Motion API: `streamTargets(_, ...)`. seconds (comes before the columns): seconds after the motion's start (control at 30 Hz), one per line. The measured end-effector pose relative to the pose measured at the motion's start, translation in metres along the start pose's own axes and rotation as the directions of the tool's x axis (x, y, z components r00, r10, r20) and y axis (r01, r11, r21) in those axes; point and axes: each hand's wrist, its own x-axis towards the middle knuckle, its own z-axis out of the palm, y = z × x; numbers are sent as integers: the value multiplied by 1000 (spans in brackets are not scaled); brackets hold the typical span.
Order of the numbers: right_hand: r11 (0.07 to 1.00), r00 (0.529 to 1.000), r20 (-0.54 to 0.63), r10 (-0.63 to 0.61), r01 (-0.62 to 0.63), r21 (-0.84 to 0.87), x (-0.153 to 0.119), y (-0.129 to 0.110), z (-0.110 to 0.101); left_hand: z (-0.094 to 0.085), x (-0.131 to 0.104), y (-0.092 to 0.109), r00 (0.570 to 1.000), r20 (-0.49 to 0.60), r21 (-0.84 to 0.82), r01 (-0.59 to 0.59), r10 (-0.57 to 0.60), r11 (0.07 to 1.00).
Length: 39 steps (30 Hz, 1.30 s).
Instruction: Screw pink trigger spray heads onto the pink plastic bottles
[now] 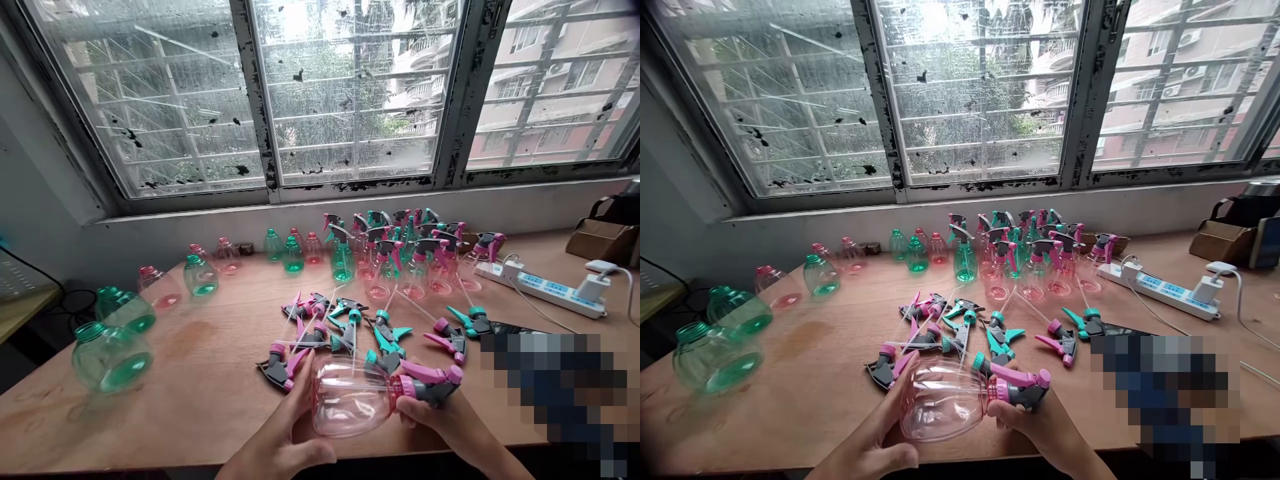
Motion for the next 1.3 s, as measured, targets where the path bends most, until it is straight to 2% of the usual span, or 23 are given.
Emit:
streamTargets(0.17,999,1000,-3,-21,21,-42,0,1,-2,0,-2,6,996,-35,126,85,-81,988)
streamTargets(0.37,999,999,-27,26,-27,-35,-1,2,-1,1,1,1,999,-1,33,44,-44,999)
streamTargets(0.53,1000,1000,0,-10,10,-21,0,-3,1,-3,-5,-4,985,-105,146,151,-137,978)
streamTargets(0.6,999,1000,3,-1,1,-35,1,-3,1,-3,-4,-5,990,-78,108,129,-120,986)
streamTargets(0.73,1000,1000,19,-2,3,-19,0,-3,-1,-1,2,-7,1000,-11,21,15,-15,1000)
streamTargets(0.87,1000,1000,20,-5,5,-10,0,-4,0,1,1,-2,997,-22,80,79,-77,994)
streamTargets(1.13,1000,1000,14,11,-11,-20,1,-6,2,1,-3,9,989,-42,53,147,-145,988)
streamTargets(1.3,1000,1000,-10,5,-5,-16,1,-4,1,1,-3,4,990,-73,79,124,-118,989)
